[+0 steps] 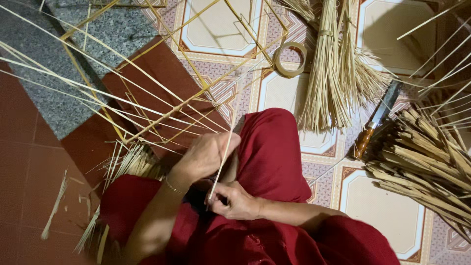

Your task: The person sits cross-legged on a tiled floor and weaves thin bamboo strips into a lattice frame. They interlace strips by hand, occasionally use scissors to trim excess length, and adjust the frame to continue the pattern.

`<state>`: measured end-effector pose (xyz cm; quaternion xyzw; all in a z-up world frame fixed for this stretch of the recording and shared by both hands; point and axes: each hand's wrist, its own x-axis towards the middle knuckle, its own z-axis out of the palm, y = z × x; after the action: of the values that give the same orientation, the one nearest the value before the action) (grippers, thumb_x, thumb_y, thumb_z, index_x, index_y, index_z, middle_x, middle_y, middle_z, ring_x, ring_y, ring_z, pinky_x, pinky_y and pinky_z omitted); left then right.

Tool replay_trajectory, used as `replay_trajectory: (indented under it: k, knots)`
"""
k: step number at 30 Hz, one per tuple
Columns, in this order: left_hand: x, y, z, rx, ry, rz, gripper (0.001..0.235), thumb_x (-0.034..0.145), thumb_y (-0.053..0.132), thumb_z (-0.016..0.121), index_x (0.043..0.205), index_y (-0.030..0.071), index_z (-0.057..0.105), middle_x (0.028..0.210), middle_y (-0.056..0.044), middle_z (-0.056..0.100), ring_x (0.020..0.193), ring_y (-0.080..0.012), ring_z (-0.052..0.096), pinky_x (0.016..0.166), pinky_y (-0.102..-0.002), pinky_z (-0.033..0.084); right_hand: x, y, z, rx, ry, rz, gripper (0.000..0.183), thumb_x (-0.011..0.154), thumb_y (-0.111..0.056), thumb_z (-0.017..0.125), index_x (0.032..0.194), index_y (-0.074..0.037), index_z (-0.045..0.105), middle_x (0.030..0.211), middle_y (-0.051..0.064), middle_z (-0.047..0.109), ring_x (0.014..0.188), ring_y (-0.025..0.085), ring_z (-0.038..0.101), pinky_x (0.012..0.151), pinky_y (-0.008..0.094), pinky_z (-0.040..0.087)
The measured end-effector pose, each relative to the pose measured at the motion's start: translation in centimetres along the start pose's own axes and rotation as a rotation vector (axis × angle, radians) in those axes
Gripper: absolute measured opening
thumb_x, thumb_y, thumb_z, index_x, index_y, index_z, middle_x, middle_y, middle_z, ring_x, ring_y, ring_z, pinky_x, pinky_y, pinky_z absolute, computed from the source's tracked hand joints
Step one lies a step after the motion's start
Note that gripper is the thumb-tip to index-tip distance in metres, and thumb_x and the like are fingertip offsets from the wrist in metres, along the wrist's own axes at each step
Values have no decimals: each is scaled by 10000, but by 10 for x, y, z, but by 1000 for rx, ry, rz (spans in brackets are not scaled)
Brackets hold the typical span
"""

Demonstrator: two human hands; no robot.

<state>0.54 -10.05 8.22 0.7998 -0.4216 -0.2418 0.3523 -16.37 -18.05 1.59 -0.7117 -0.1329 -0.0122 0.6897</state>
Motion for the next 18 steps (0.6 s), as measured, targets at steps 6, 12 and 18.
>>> replay_trajectory:
  k: [6,12,18]
  knots:
    - [-19,10,-42,-574,-44,-77,256,1023,76,488,1210,25,655,862,-35,705,721,-106,657,655,-242,581,13,12,-17,46,35,175,51,894,6,635,921,-37,635,727,14,638,619,90,591,506,262,457]
    - [-34,30,-76,-272,421,48,91,1011,2,621,1066,-5,694,863,-68,728,727,-110,688,598,-242,572,43,12,-47,8,67,260,26,935,-57,650,957,-42,656,764,13,671,662,90,630,573,250,512]
    - [-47,35,-102,-61,998,160,82,1048,-57,579,1129,-56,595,924,-153,708,800,-154,748,610,-232,649,109,36,-87,-310,383,-38,113,1010,-47,675,1121,-36,692,1013,92,680,826,164,636,667,312,524]
